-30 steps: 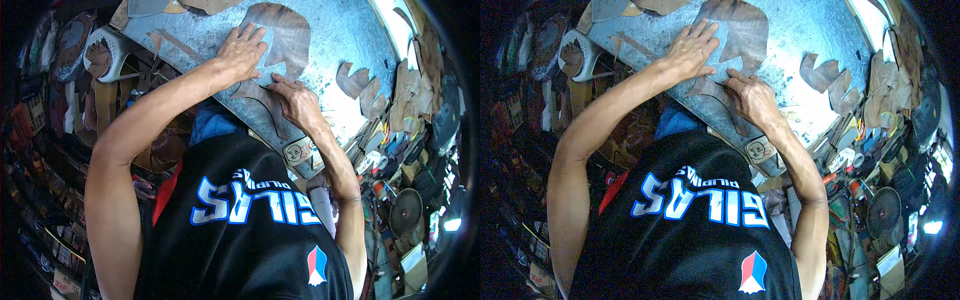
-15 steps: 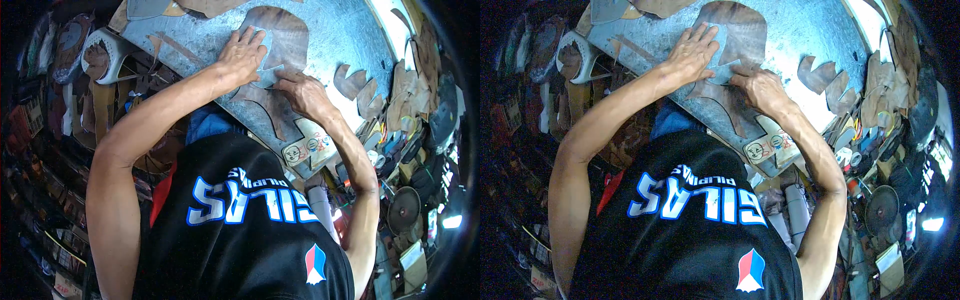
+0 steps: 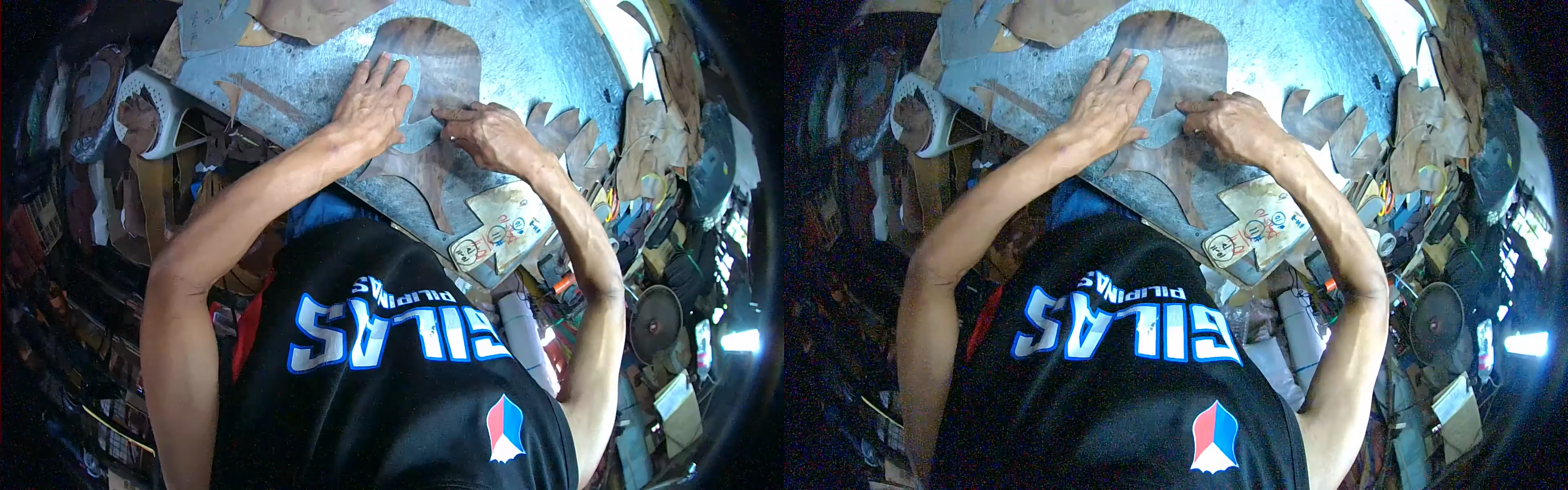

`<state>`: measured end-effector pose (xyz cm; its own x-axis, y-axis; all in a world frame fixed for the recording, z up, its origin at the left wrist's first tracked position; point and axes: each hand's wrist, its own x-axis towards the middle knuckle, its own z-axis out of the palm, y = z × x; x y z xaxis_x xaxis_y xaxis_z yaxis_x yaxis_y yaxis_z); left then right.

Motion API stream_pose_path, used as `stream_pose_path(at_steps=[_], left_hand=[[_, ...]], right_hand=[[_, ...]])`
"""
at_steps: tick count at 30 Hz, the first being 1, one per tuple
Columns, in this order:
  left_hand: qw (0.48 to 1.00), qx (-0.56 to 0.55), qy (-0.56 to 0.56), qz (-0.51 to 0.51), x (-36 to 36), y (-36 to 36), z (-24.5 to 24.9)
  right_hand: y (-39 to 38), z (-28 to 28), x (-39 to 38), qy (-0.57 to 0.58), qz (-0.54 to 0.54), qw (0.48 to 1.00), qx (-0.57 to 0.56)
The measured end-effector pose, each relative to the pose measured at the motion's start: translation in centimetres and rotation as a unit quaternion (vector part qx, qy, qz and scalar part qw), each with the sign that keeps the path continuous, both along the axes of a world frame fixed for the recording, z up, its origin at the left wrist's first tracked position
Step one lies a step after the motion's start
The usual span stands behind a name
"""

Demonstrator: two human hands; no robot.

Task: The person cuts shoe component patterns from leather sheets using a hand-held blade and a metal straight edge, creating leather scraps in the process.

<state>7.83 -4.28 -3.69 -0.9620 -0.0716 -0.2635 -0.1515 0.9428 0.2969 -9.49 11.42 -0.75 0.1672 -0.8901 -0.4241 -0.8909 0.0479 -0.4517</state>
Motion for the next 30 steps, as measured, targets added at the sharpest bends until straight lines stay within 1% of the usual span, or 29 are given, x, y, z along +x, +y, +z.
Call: stream_pose_path(at_steps=[1,3,4,5,7,8,9,12,15,19,21,22,24,27,30], left_hand=[[1.000,0.001,0.001,0.000,0.1,-0.1,0.1],[1.000,0.004,0.005,0.009,0.2,0.0,0.3],[1.000,0.004,0.011,0.012,0.3,0.1,0.2],[1.000,0.007,0.014,0.016,0.5,0.1,0.0],[1.000,0.005,0.008,0.015,0.5,-0.1,0.3],[1.000,0.012,0.003,0.013,0.4,-0.2,0.3],[1.000,0.020,-0.003,0.010,0.3,-0.2,0.3],[1.000,0.019,0.005,0.018,0.5,-0.1,0.2],[1.000,0.015,0.010,0.024,0.6,0.0,0.1],[1.000,0.000,-0.012,0.017,0.6,-0.1,0.1],[1.000,-0.010,-0.002,0.017,0.6,0.0,0.2],[1.000,-0.010,-0.003,0.018,0.6,-0.1,0.2],[1.000,-0.011,-0.012,0.015,0.6,0.0,0.2],[1.000,-0.004,-0.012,0.016,0.5,-0.2,0.2],[1.000,-0.002,-0.013,0.024,0.4,-0.1,0.2]], right_hand=[[0.1,0.2,0.0,0.006,-0.001,1.000,-0.005],[0.1,0.6,-0.3,-0.030,-0.020,0.999,-0.020],[-0.1,1.0,-0.6,-0.057,-0.069,0.990,-0.112],[-1.1,1.0,-0.8,-0.056,-0.062,0.990,-0.116],[-2.5,0.8,-0.6,-0.059,-0.249,0.959,-0.120],[-3.7,0.2,-0.3,-0.074,-0.267,0.949,-0.150],[-4.7,-0.5,-0.1,-0.074,-0.266,0.950,-0.149],[-7.2,-2.5,0.0,-0.079,-0.222,0.950,-0.204],[-8.1,-2.8,-0.1,-0.060,-0.190,0.964,-0.179],[-8.6,-3.0,0.2,-0.055,-0.181,0.965,-0.179],[-8.7,-3.3,0.3,-0.053,-0.177,0.958,-0.222],[-8.7,-3.1,0.4,-0.054,-0.176,0.958,-0.221],[-8.6,-2.6,0.8,-0.028,-0.190,0.966,-0.172],[-8.9,-2.2,0.6,0.003,-0.166,0.976,-0.142],[-9.0,-1.8,0.3,0.006,-0.153,0.980,-0.130]])
